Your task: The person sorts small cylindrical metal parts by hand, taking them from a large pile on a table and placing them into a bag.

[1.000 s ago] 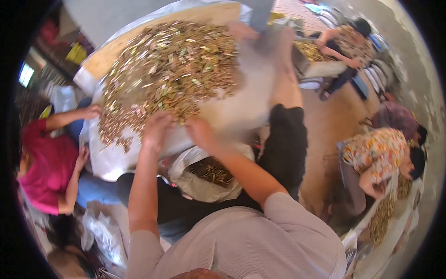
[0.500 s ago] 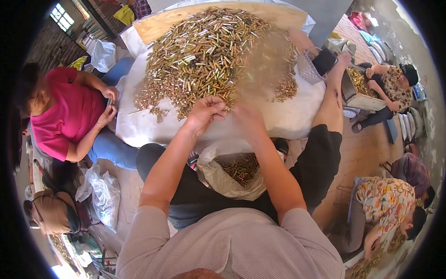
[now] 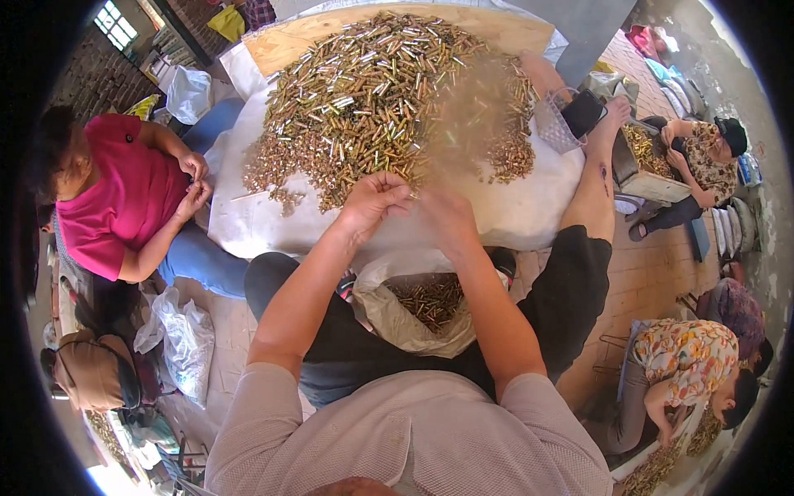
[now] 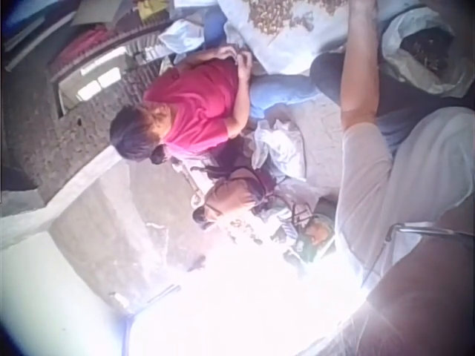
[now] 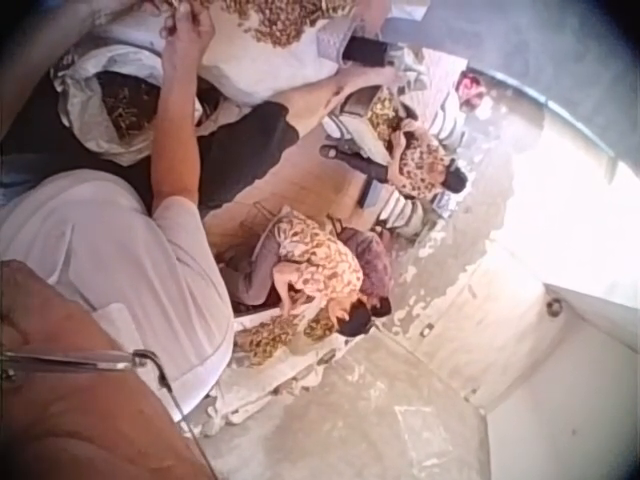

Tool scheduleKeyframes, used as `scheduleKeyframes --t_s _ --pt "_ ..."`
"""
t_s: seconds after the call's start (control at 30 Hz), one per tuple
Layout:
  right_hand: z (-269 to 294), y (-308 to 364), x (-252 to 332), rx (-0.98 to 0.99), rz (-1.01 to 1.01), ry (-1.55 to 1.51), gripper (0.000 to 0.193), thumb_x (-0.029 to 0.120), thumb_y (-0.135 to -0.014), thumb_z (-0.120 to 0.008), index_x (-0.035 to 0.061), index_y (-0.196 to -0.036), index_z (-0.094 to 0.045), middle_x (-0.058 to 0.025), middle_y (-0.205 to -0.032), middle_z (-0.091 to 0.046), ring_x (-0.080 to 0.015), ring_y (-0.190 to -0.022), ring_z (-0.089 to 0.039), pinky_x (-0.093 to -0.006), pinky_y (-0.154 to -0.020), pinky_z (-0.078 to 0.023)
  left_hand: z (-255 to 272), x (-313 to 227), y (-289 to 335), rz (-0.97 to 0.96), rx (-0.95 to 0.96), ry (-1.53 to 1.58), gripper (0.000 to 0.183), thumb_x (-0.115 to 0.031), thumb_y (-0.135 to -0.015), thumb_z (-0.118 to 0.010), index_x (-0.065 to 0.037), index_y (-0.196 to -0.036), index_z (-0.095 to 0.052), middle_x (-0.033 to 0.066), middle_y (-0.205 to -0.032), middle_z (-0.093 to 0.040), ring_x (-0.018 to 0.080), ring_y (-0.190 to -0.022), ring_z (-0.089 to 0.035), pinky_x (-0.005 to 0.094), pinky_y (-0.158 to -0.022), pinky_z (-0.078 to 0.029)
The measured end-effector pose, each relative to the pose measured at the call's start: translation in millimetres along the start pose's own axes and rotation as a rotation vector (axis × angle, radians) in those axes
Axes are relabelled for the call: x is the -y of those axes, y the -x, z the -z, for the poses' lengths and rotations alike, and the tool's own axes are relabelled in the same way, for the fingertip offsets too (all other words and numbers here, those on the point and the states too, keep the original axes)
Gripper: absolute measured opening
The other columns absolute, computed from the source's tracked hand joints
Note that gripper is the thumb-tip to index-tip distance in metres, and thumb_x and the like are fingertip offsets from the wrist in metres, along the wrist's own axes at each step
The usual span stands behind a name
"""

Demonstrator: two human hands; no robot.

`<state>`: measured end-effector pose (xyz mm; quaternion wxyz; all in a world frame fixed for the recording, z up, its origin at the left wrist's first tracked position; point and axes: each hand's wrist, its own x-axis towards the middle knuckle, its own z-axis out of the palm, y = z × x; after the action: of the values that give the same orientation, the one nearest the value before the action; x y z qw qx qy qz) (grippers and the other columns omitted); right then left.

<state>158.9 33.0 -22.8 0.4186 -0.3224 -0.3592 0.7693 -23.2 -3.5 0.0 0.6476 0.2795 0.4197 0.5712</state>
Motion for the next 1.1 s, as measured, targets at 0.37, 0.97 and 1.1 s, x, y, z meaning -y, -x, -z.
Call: scheduleKeyframes --t_s 0.37,0.97,1.1 --pt "-8.8 5.9 -5.8 -0.012 0.114 -0.041 0.012 0.017 -0.092 -0.069 0.0061 -0.097 -0.065 -0.0003 -0.075 -0.063 -0.0089 -0.063 -0.057 -0.0234 -0.053 -0.044 -12.0 13.7 7.1 0.028 -0.013 0.159 0.01 -0.009 -0.089 -0.071 -0.006 -0.096 -0.065 0.0047 -0.089 -0.069 0.0161 -0.08 -0.068 0.029 -0.074 -0.056" --pt "31.8 6.6 25.7 0.524 -0.119 0.797 0.011 0.011 -0.089 -0.069 -0.0003 -0.086 -0.067 -0.001 -0.07 -0.062 -0.0079 -0.06 -0.055 -0.0229 -0.053 -0.043 16.7 6.6 -24.9 -0.395 -0.198 -1.113 0.02 -0.017 -0.084 -0.07 -0.003 -0.098 -0.069 0.0157 -0.079 -0.069 0.0282 -0.075 -0.067 0.04 -0.066 -0.053" --pt "29.4 -5.8 6.1 0.297 0.388 1.212 0.012 0.011 -0.088 -0.07 -0.0002 -0.088 -0.067 -0.0026 -0.073 -0.063 -0.0116 -0.062 -0.057 -0.0281 -0.056 -0.045 4.4 13.3 -27.4 -0.506 -0.245 -1.364 0.019 -0.011 -0.08 -0.067 -0.006 -0.098 -0.069 0.0222 -0.093 -0.066 0.0366 -0.084 -0.066 0.0457 -0.074 -0.054"
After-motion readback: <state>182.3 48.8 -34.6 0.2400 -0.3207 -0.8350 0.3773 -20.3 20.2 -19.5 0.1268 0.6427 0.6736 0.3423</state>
